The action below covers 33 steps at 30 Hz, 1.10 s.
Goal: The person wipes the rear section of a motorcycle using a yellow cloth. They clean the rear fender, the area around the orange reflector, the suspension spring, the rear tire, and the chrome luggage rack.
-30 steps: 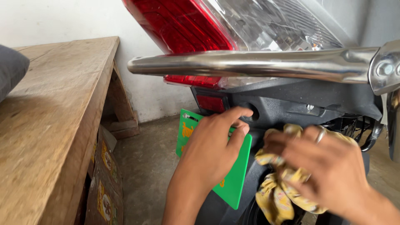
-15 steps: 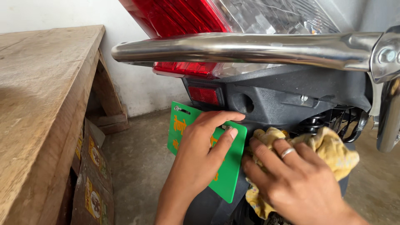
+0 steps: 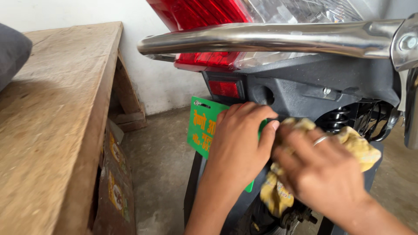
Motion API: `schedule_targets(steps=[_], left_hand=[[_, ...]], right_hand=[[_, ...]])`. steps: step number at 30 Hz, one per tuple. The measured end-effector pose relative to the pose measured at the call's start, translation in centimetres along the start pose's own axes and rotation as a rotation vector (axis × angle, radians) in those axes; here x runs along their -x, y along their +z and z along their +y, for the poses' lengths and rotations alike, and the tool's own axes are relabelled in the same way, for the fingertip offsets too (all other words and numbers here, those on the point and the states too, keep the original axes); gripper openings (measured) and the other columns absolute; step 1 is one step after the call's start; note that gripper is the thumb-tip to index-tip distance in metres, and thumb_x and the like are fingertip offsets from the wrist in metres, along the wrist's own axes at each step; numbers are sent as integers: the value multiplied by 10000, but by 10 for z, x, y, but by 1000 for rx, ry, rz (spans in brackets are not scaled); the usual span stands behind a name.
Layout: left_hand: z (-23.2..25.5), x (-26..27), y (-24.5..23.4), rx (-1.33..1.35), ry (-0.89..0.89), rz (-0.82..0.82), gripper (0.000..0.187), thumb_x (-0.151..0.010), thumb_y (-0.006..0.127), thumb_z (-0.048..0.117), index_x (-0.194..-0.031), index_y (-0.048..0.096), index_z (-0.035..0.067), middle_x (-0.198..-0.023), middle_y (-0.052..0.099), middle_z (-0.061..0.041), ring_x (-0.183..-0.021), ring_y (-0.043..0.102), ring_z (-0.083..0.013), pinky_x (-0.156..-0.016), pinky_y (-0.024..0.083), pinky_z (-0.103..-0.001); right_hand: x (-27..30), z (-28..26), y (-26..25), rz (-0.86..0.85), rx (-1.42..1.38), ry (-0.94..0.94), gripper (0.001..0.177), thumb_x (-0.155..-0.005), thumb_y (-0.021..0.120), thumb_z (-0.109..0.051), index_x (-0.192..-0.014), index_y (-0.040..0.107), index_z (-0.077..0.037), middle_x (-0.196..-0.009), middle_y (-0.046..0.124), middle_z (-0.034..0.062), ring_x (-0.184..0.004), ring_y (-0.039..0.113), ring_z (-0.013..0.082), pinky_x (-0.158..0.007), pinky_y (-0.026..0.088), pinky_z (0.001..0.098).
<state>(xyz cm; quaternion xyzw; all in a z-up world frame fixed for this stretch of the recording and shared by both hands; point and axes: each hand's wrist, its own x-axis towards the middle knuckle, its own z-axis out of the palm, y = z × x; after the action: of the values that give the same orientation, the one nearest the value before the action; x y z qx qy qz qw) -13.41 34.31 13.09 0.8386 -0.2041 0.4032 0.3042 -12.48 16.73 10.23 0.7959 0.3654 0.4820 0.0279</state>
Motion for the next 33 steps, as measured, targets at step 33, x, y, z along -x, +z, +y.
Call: schedule_targets(steps=[33], left_hand=[[-5, 3, 20, 105, 61, 23, 300, -904, 579, -39, -1179, 667, 42, -1078, 737, -155, -1035, 703, -337, -939, 542, -445]], right_hand=[[-13, 14, -3, -8, -175, 304, 160, -859, 830, -162, -1011, 814, -115, -1092, 752, 43, -701, 693, 169, -621, 535, 289]])
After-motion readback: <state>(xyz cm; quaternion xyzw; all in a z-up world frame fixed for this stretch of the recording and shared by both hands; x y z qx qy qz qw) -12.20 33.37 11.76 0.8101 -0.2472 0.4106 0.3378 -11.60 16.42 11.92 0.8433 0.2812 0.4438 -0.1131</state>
